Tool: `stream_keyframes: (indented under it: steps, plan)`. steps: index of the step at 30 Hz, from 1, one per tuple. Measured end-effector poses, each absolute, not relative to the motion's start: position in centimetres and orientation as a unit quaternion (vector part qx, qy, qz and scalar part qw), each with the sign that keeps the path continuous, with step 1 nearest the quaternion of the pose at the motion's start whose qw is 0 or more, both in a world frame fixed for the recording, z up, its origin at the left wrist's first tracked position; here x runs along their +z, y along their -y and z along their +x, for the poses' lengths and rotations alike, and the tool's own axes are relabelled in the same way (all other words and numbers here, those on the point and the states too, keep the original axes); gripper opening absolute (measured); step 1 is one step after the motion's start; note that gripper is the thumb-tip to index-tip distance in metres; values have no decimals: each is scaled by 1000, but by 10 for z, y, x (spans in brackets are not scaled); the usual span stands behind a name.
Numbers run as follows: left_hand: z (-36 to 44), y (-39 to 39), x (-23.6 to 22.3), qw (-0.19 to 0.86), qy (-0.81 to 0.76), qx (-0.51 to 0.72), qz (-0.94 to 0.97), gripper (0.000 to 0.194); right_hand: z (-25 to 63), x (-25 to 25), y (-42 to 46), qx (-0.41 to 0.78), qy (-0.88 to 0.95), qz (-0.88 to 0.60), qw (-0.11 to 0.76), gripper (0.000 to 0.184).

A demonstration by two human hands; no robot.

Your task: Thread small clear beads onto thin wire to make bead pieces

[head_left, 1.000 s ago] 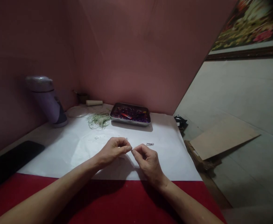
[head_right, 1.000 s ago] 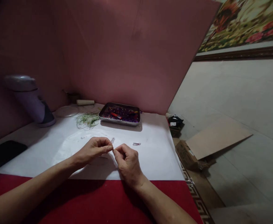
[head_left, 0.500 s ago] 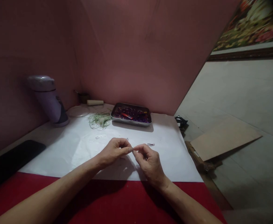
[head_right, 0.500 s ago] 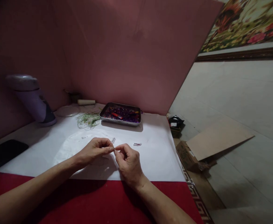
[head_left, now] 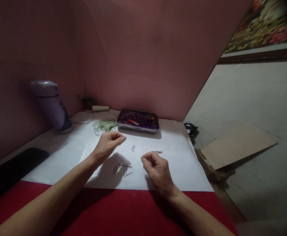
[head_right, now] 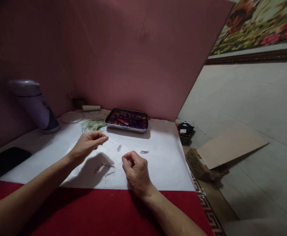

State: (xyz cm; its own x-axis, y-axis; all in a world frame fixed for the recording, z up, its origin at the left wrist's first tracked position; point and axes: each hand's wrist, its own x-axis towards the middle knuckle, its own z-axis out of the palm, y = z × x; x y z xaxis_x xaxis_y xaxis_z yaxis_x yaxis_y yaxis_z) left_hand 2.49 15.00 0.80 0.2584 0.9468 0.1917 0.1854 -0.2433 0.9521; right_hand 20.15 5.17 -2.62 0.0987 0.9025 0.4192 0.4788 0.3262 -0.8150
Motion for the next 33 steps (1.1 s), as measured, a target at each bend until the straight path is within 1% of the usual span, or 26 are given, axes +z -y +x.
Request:
stream_keyframes:
  steps: [2,4,6,8,12,16,19,26,29,30,31,33]
  plan:
    - [13,-162,10,346,-462,444,686,19,202,-26,-51,211,637,-540,508,11]
    - [-2,-175,12,249,-520,417,703,16,201,-25,-50,211,636,-539,510,12]
    - [-17,-187,14,183,-570,361,715,13,201,-24,-50,214,635,-539,510,13]
    - [-29,-195,13,152,-602,300,724,10,201,-23,-49,216,635,-539,509,14]
    - [-40,-205,4,161,-627,261,717,1,201,-23,-49,212,636,-542,506,14]
    - [-36,-205,-3,166,-624,201,737,4,202,-23,-49,209,635,-546,505,14]
    - [-31,-203,-3,171,-619,178,746,3,201,-22,-49,207,636,-545,505,14]
    - [-30,-203,-7,167,-623,182,742,5,202,-24,-50,210,629,-549,509,15]
    - [-24,-201,-4,171,-612,235,736,5,202,-26,-51,211,631,-547,509,15]
    - [-20,-197,-2,193,-595,276,730,4,202,-26,-51,208,633,-545,509,15]
    - [-13,-192,0,241,-563,327,720,4,201,-26,-51,204,634,-544,509,15]
    - [3,-177,1,400,-474,389,681,7,201,-25,-50,196,637,-543,511,15]
